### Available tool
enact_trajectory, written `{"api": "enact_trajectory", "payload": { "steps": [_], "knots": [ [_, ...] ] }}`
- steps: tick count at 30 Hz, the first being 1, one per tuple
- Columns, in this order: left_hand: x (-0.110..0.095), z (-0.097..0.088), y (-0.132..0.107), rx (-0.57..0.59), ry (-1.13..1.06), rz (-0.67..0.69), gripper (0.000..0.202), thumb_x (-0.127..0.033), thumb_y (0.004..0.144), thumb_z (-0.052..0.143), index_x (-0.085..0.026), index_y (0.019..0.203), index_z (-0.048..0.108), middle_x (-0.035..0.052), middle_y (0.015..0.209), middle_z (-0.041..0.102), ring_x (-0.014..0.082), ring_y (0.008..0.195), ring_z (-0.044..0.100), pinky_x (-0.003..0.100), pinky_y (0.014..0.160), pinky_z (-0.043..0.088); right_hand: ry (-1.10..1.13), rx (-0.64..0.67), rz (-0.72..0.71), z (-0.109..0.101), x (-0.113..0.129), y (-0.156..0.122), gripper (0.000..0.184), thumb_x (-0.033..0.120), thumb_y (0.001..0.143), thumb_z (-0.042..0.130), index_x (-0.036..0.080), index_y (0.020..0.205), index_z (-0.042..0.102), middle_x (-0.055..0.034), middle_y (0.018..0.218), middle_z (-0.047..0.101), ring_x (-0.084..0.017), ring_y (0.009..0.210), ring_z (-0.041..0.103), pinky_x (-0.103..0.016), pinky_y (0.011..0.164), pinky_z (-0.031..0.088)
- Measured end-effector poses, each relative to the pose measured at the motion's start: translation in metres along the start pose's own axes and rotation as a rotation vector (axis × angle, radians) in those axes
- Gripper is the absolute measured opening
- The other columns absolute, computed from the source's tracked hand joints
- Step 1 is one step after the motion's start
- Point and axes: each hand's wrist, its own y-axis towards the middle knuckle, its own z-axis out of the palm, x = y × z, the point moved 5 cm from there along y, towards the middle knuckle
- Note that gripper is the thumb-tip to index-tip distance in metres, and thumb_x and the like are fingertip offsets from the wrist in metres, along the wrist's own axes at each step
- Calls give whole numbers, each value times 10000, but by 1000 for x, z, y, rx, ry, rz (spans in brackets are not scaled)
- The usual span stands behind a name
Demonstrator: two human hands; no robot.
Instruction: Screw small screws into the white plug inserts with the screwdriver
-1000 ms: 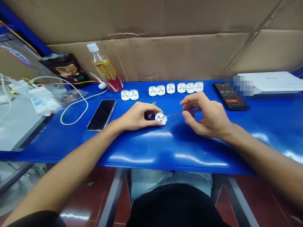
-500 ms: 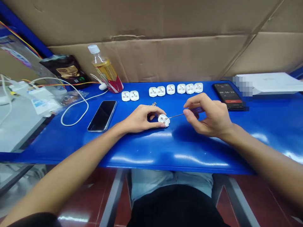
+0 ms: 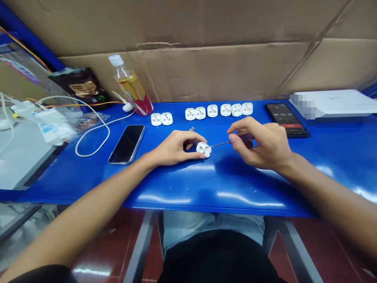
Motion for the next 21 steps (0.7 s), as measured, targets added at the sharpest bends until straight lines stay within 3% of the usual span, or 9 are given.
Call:
{"api": "enact_trajectory", "payload": {
  "steps": [6, 12, 18, 21],
  "knots": [
    [1, 0, 0, -4, -11, 3, 464, -531, 873, 821, -196, 1192, 791, -17, 762, 604, 129, 684, 493, 255, 648, 373, 28, 69, -36, 3, 2, -2, 99, 190, 934, 642, 206, 1031, 646, -5, 813, 782, -159, 639, 733, -263, 588, 518],
    [1, 0, 0, -1, -6, 4, 466, -521, 871, 827, -198, 1205, 790, -11, 772, 610, 129, 691, 497, 255, 651, 379, -94, 28, -26, 2, 2, -2, 54, 247, 990, 648, 217, 1010, 688, 37, 639, 720, -143, 489, 650, -276, 487, 403],
    [2, 0, 0, -6, 0, 6, 464, -521, 868, 832, -192, 1193, 794, -14, 754, 606, 127, 678, 496, 255, 643, 373, -31, 102, -35, 4, 2, -2, 97, 234, 978, 635, 203, 1064, 665, 1, 772, 776, -165, 630, 734, -273, 557, 469],
    [2, 0, 0, -11, -1, 2, 464, -522, 862, 837, -195, 1189, 797, -14, 753, 613, 126, 673, 491, 255, 639, 371, -44, 96, -40, 5, 5, -1, 77, 215, 976, 648, 198, 1040, 687, 29, 692, 740, -144, 561, 701, -269, 519, 431]
  ]
}}
